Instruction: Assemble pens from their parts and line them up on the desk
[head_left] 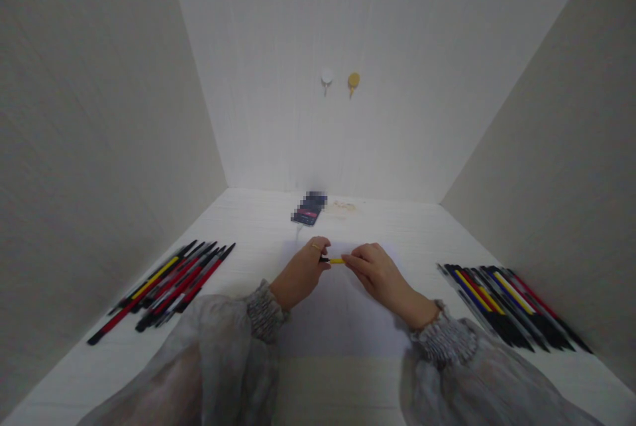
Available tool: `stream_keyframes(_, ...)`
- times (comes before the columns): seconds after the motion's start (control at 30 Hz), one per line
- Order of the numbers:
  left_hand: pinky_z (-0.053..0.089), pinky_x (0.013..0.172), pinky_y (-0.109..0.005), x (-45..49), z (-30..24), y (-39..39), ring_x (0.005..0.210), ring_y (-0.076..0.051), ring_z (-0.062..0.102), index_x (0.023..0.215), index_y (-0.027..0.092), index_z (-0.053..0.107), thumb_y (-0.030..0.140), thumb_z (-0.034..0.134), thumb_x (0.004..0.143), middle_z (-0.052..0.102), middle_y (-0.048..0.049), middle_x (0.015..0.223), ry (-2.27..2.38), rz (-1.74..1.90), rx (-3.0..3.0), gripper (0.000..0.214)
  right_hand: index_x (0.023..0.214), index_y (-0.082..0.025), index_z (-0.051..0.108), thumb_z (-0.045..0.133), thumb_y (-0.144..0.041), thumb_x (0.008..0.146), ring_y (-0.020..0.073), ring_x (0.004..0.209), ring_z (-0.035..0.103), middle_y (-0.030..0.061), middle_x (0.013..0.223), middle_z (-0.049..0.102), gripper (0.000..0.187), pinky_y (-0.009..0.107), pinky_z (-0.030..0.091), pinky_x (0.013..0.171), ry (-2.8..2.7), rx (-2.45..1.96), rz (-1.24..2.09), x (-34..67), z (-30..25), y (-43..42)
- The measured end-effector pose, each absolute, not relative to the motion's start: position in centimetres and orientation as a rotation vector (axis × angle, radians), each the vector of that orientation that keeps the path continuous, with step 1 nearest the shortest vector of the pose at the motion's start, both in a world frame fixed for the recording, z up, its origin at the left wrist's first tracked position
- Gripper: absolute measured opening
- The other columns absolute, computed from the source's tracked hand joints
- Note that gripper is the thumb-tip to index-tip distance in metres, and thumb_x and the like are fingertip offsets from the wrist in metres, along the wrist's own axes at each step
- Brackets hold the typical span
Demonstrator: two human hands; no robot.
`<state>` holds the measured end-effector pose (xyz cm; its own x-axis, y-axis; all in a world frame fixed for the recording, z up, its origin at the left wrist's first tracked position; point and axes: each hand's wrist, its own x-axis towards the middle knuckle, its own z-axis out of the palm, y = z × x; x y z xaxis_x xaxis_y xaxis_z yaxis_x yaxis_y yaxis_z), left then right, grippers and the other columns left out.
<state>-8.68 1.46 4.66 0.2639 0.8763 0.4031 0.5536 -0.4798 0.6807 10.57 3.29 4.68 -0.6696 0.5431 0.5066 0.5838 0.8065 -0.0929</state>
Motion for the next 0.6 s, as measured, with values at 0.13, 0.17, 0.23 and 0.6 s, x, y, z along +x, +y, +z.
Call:
stream_keyframes(0.13, 0.042, 0.071, -0.029, -8.7, 4.37, 1.31, 0.075, -0.012, 0.044, 0.098, 0.018, 0.036, 0.006, 0.049, 0.068, 0.041, -0.0034, 0.09, 1.241, 1.131, 2.163, 0.035, 0.1, -0.017, 0.058, 0.033, -0.018, 0.083, 0.0172, 0.073, 0.047, 0.0093, 0.083, 0.057, 0.03, 0.03, 0.036, 0.064, -2.516, -0.852, -0.147, 10.3, 4.48, 2.92)
stream_keyframes(0.17, 0.042, 0.07, -0.028, -8.76, 4.38, 1.3, 0.075, -0.012, 0.044, 0.097, 0.018, 0.036, 0.005, 0.048, 0.068, 0.04, -0.0035, 0.09, 1.229, 1.135, 2.175, 0.034, 0.101, -0.017, 0.057, 0.033, -0.017, 0.083, 0.0173, 0.073, 0.047, 0.0094, 0.083, 0.057, 0.03, 0.03, 0.037, 0.064, -2.516, -0.859, -0.159, 10.33, 4.46, 2.89)
stream_keyframes(0.23, 0.042, 0.07, -0.027, -8.87, 4.43, 1.31, 0.074, -0.012, 0.044, 0.096, 0.018, 0.035, 0.004, 0.047, 0.069, 0.04, -0.0035, 0.09, 1.204, 1.12, 2.191, 0.032, 0.102, -0.017, 0.057, 0.033, -0.017, 0.083, 0.0171, 0.073, 0.047, 0.0093, 0.082, 0.057, 0.03, 0.029, 0.036, 0.063, -2.503, -0.872, -0.189, 10.42, 4.4, 2.92)
stream_keyframes(0.6, 0.042, 0.076, -0.029, -9.21, 4.26, 1.98, 0.084, -0.013, 0.047, 0.075, 0.016, 0.043, 0.008, 0.057, 0.067, 0.042, -0.0034, 0.097, 1.217, 1.124, 2.276, 0.018, 0.097, -0.016, 0.057, 0.035, -0.014, 0.083, 0.0145, 0.067, 0.046, 0.0065, 0.077, 0.058, 0.026, 0.028, 0.036, 0.06, -2.454, -0.763, -0.409, 10.47, 4.14, 3.29)
